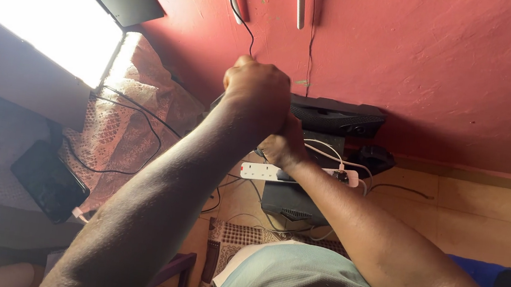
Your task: The recorder is using a small tool to repair or clean the front mesh of a black portable speaker.
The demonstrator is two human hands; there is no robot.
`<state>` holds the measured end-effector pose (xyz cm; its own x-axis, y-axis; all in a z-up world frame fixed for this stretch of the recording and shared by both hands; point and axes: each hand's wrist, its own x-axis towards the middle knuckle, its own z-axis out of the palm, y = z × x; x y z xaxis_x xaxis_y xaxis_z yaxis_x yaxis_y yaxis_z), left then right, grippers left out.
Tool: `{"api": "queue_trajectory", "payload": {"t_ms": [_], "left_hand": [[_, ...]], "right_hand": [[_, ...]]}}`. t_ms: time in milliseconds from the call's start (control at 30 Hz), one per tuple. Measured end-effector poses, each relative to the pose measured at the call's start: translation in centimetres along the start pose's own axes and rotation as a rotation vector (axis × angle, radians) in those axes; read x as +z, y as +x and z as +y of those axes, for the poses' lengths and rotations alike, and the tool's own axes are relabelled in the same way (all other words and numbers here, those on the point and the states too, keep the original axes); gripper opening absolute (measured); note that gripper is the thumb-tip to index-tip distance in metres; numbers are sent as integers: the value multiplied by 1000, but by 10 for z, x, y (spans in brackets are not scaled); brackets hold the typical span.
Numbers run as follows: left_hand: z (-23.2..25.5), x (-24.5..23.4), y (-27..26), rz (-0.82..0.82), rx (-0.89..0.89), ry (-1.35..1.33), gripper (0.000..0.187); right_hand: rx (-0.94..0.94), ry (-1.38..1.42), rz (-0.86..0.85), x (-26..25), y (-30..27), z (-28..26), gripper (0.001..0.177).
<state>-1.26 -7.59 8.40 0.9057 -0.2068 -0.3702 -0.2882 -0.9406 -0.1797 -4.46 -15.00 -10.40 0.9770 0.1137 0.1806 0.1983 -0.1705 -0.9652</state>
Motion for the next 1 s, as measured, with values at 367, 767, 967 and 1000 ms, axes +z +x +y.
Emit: {"api": "queue_trajectory", "payload": {"t_ms": [367,767,967,1000], "left_hand": [[-11,0,0,550,489,-329,61],[-75,111,-54,760,38,-991,49],[-88,184,-62,653,-384,-1413,49],[-92,197,-61,773,-343,-1311,49]], "right_hand": [[-194,300,235,-24,-7,-44,60],[167,624,393,-75,-19,-52,33],[338,755,376,-92,-29,-48,19],[408,748,370,-94,-31,-43,19]]}}
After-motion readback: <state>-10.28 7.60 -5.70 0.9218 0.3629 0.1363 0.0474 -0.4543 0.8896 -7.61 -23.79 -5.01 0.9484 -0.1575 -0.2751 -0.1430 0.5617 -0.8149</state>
